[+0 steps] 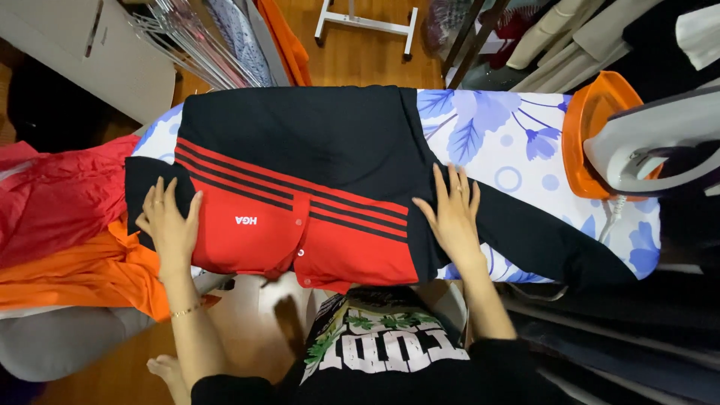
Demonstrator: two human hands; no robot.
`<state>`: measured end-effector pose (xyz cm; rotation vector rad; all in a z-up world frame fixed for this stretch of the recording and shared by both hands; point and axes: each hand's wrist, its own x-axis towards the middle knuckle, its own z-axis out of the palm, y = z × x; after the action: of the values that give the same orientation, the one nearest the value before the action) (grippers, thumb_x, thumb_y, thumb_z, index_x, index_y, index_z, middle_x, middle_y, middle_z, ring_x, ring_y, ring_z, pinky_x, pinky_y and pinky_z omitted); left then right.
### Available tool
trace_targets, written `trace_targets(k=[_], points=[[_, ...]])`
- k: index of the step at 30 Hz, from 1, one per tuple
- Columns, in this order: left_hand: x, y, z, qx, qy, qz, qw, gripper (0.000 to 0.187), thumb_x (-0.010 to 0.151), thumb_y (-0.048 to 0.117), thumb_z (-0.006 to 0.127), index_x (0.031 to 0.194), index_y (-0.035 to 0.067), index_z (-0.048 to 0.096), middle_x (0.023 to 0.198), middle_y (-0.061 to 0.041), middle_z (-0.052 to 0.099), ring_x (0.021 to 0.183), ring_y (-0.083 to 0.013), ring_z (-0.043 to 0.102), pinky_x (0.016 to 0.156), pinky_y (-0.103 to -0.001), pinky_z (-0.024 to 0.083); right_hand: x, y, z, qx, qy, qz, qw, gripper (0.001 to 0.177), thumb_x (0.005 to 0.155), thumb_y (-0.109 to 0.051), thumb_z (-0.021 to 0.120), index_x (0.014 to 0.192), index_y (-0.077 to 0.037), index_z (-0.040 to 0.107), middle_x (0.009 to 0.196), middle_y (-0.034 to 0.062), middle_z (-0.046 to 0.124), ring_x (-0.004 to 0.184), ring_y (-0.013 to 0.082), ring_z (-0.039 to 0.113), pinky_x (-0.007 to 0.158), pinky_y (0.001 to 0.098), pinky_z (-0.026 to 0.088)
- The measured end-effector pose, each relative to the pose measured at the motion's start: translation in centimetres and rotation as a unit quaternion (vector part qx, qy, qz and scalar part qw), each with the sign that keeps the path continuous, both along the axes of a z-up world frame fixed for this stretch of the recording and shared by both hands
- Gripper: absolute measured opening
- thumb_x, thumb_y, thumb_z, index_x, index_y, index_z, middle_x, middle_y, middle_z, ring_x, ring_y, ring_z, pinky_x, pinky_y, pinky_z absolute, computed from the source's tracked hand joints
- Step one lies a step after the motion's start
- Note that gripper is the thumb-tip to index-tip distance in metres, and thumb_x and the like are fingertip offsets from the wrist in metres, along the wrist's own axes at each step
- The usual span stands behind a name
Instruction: A person irons a red and black polo shirt on an ironing board using a steam iron.
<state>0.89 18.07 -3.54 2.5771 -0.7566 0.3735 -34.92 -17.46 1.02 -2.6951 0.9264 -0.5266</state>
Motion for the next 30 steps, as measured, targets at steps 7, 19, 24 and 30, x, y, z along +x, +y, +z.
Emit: trace_targets(k=[7, 19, 24, 30], points=[[7.4, -3.3, -2.8, 0.069, -0.081, 0.016, 0.994, 0.075, 0.103, 0.069, 0.062, 0.137, 0.003, 0.058, 0.119, -0.022, 0.061, 0.121, -0.0389, 0.051, 0.099, -0.057, 0.030, 6.3, -4.9, -2.0, -0.081, 0.078, 0.010, 0.994, 0.056, 0.106, -0.028, 0.052, 0.158, -0.015, 0.036, 0.118, 0.0235, 0.057, 0.104, 0.0379, 0.062, 0.082, 0.0556, 0.052], [10.7, -11.3, -1.6, -0.016, 0.155, -0.059, 0.986, 0.045, 0.111, 0.044, 0.058, 0.125, 0.002, 0.064, 0.103, -0.034, 0.068, 0.104, -0.0530, 0.064, 0.084, -0.060, 0.050, 7.6, -17.3, -3.0, -0.085, 0.142, -0.075, 0.983, 0.056, 0.096, -0.002, 0.054, 0.142, -0.033, 0.061, 0.127, 0.0227, 0.057, 0.090, 0.0423, 0.074, 0.072, 0.0537, 0.057], [8.5, -16.0, -1.3, -0.089, 0.175, -0.125, 0.973, 0.029, 0.107, 0.036, 0.064, 0.114, 0.008, 0.068, 0.088, -0.026, 0.071, 0.094, -0.0497, 0.068, 0.079, -0.054, 0.053, 5.3, -24.9, -3.9, -0.189, 0.109, -0.107, 0.970, 0.044, 0.103, -0.009, 0.054, 0.131, -0.038, 0.071, 0.113, 0.0158, 0.061, 0.079, 0.0387, 0.076, 0.063, 0.0482, 0.057], [3.4, -19.4, 3.6, -0.078, -0.085, -0.153, 0.981, 0.030, 0.101, 0.018, 0.067, 0.125, 0.004, 0.057, 0.099, -0.016, 0.063, 0.097, -0.0368, 0.058, 0.080, -0.046, 0.048, 3.5, -20.7, 0.6, -0.158, 0.046, -0.069, 0.984, 0.046, 0.104, -0.020, 0.063, 0.149, -0.016, 0.054, 0.115, 0.0237, 0.056, 0.106, 0.0416, 0.050, 0.080, 0.0543, 0.044]])
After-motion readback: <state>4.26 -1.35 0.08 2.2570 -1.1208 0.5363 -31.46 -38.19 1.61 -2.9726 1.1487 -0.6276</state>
